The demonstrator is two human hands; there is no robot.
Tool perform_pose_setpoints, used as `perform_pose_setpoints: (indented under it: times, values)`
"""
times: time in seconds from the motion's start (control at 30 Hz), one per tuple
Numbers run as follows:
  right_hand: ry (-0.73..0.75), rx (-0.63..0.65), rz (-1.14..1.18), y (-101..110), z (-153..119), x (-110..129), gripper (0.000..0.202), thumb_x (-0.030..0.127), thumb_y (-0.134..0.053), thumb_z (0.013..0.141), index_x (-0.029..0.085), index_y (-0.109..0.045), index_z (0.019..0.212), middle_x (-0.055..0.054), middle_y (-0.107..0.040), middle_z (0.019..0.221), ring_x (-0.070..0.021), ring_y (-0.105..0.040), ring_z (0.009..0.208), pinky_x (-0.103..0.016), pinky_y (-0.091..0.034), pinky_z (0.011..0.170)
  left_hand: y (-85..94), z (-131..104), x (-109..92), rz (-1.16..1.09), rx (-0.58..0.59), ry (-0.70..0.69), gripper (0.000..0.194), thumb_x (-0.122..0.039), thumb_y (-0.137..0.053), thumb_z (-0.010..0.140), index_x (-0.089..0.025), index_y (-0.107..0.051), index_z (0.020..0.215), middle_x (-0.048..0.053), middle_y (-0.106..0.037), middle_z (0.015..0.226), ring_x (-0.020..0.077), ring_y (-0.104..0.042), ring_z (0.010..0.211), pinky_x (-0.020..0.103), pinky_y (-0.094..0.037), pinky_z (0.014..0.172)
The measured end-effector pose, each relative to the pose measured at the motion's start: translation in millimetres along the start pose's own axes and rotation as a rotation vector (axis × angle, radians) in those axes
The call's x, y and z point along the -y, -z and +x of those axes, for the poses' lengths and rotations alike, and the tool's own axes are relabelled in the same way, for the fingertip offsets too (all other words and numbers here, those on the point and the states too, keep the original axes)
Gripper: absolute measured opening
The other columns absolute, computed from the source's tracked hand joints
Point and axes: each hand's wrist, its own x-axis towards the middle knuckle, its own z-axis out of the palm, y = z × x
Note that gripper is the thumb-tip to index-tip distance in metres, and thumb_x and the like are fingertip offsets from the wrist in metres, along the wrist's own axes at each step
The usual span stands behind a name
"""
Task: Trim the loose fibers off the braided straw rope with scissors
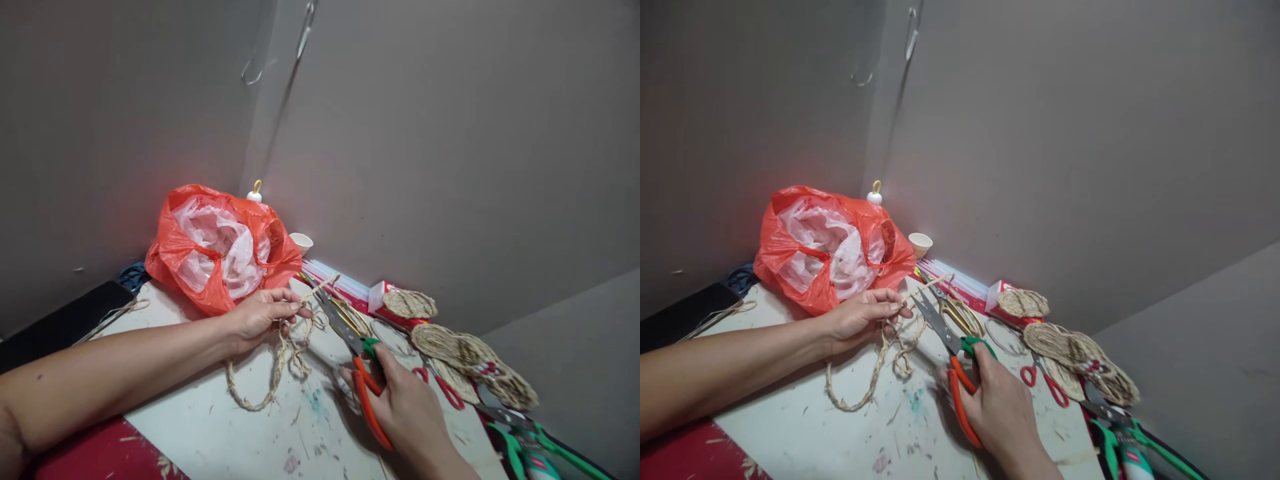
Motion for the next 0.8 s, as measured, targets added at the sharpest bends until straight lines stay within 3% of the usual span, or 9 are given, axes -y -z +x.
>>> perform_pose_setpoints:
  times: [0.2, 0.47, 0.8]
  values:
    - [0.061, -0.024, -0.044, 1.6, 0.9, 3.6, 0.027, 0.047, -0.051, 0.076, 0.023, -0.049, 0.089, -0.001, -0.064, 0.067, -0.0204, -0.062, 0.061, -0.025, -0.036, 0.050, -1.0, 0.4, -1.2, -0.033, 0.030, 0.060, 0.012, -0.012, -0.069, 0.069, -0.013, -0.059, 0.075, -0.002, -0.054, 0.062, 0.0071, -0.050, 0.054, 0.021, -0.040, 0.058]
    - [0.075, -0.065, -0.023, 6.0, 2.0, 9.9, 0.025, 0.045, -0.052, 0.077, 0.021, -0.052, 0.084, -0.003, -0.064, 0.073, -0.0177, -0.060, 0.066, -0.025, -0.034, 0.055, 0.9, 2.8, 0.9, 0.043, 0.089, 0.073, 0.010, -0.014, -0.065, 0.075, -0.013, -0.062, 0.084, 0.001, -0.060, 0.074, 0.0094, -0.056, 0.068, 0.023, -0.043, 0.069]
    - [0.158, -0.106, -0.063, -0.7, 0.0, 4.0, 0.030, 0.052, -0.051, 0.078, 0.023, -0.058, 0.080, 0.000, -0.066, 0.066, -0.0171, -0.063, 0.057, -0.025, -0.037, 0.051, 5.0, 7.9, 9.0, 0.047, -0.003, 0.048, 0.017, -0.017, -0.074, 0.066, -0.013, -0.061, 0.076, 0.001, -0.062, 0.072, 0.0094, -0.057, 0.063, 0.024, -0.045, 0.067]
